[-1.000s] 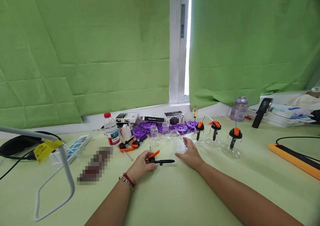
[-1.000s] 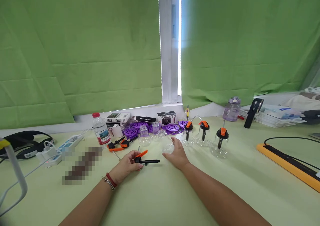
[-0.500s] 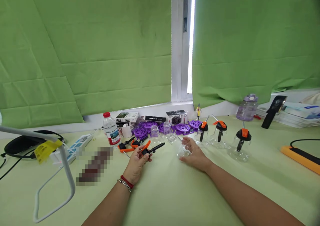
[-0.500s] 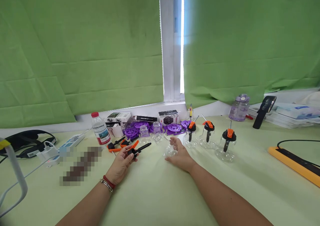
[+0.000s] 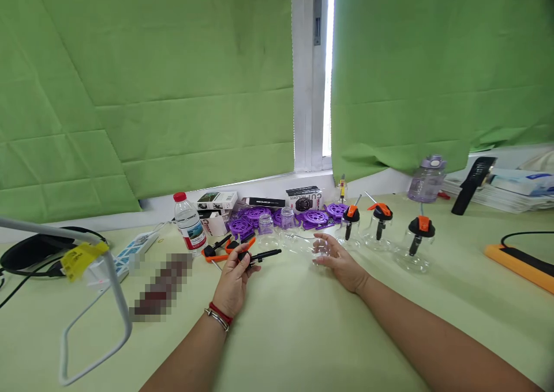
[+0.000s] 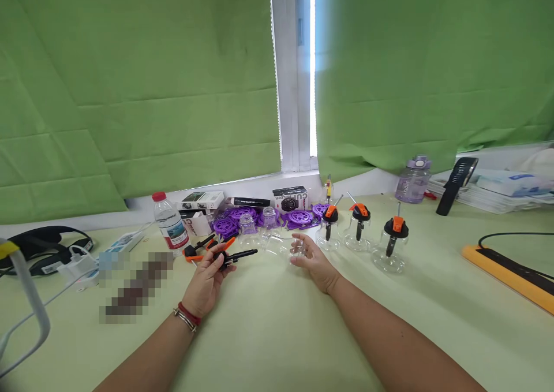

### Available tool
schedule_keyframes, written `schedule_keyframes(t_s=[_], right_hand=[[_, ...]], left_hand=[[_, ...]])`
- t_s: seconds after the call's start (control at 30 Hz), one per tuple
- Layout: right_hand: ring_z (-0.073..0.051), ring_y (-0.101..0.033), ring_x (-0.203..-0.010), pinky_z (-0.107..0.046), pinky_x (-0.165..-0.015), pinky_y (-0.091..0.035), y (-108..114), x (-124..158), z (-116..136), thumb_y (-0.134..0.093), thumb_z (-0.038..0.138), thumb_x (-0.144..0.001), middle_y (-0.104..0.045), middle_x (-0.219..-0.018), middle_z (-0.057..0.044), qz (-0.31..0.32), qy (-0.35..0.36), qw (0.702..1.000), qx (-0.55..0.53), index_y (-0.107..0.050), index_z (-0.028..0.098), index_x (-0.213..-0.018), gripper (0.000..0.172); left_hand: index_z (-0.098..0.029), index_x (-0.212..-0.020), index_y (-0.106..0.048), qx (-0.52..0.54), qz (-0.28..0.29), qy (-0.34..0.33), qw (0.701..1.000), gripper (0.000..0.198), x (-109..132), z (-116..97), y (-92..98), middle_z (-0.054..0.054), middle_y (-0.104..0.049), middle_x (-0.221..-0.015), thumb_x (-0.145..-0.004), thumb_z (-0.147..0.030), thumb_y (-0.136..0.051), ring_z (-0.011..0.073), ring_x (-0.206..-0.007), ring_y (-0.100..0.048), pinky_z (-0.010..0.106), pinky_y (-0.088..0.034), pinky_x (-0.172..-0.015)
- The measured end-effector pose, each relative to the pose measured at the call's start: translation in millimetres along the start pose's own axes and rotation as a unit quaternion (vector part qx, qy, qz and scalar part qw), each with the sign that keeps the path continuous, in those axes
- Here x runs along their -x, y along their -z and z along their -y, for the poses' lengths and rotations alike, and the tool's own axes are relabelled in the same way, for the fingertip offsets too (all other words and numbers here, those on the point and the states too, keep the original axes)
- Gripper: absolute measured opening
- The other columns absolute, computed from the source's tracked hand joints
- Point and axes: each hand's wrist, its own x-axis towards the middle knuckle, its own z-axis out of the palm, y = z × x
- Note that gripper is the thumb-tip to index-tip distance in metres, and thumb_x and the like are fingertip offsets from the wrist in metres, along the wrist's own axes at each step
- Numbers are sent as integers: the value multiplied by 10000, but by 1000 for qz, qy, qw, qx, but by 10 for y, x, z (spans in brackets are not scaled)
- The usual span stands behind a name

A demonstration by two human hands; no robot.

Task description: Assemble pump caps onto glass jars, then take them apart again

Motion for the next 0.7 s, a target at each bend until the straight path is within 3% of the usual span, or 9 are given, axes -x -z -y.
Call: schedule_keyframes(t_s=[0.2,0.53,0.7], right_hand=[[-171,-502,-862,-283,-636,-451,-11,23,29,-651,301,-722,-486,-998,-21,16,-33,998,-48,-518,316,-1101,402],[-196,-519,-911,-337,-705,-478,-61,52,24,-676,330,-710,-493,-1023,-38,50,-51,996,-44,-512,297,-1113,436],[-205,-526,-900,-358,-705,-487,-129,72,41,-691,350,-687,-497,-1006,-43,60,-55,996,-37,-514,282,-1109,463]], left_hand=[[-208,-981,-570,-19,18,12,1000,301,15,37,-24,-9,-523,-856,-729,-325,-684,105,-721,-545,294,-510,-723],[-215,-1043,-564,-141,81,14,987,366,68,63,-69,-3,-547,-874,-721,-342,-683,124,-710,-585,330,-487,-767],[-216,-1032,-570,-153,81,4,985,358,65,66,-79,0,-547,-875,-715,-336,-687,135,-771,-568,355,-501,-809]])
